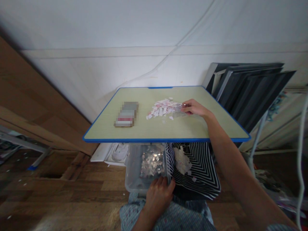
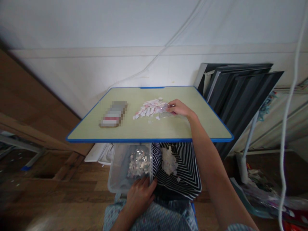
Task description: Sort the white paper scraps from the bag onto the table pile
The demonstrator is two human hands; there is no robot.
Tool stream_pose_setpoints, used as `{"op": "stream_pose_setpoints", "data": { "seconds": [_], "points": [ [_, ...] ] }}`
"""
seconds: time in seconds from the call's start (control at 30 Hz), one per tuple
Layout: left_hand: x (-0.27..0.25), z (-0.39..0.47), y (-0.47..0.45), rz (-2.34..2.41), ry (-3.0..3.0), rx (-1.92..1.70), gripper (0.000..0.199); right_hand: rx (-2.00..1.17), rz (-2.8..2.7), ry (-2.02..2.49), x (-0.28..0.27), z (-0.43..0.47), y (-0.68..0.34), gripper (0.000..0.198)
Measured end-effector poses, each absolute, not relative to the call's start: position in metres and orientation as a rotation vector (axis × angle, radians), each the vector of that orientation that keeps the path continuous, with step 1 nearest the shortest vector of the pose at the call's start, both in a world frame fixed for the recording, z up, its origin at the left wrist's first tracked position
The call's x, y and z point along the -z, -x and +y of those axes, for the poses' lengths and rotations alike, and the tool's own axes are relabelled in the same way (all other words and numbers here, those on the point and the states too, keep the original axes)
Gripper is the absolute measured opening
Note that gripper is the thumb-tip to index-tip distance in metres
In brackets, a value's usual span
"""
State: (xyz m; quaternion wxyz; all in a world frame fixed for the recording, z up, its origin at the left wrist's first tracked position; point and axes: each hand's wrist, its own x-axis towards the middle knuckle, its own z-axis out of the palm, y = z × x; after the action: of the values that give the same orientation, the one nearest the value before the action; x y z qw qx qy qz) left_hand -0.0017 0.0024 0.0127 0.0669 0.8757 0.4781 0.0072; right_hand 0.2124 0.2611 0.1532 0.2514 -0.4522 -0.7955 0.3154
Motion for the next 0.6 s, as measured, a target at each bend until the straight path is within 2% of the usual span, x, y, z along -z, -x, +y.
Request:
{"op": "stream_pose_setpoints", "data": {
  "seconds": [0.27,0.43,0.6],
  "points": [
    [-0.0109,0.0017,0.0018,1.454,-2.662,-0.054,0.035,-0.892,-2.167,1.245,-0.1538,0.2595,-0.2125,0.027],
    [-0.0122,0.0013,0.0014,1.456,-2.655,-0.035,0.036,-0.62,-2.12,1.317,-0.1486,0.264,-0.2119,0.028],
    [-0.015,0.0024,0.0011,1.456,-2.646,-0.002,0.037,-0.74,-2.162,1.241,-0.1499,0.26,-0.2098,0.03]
  ]
}}
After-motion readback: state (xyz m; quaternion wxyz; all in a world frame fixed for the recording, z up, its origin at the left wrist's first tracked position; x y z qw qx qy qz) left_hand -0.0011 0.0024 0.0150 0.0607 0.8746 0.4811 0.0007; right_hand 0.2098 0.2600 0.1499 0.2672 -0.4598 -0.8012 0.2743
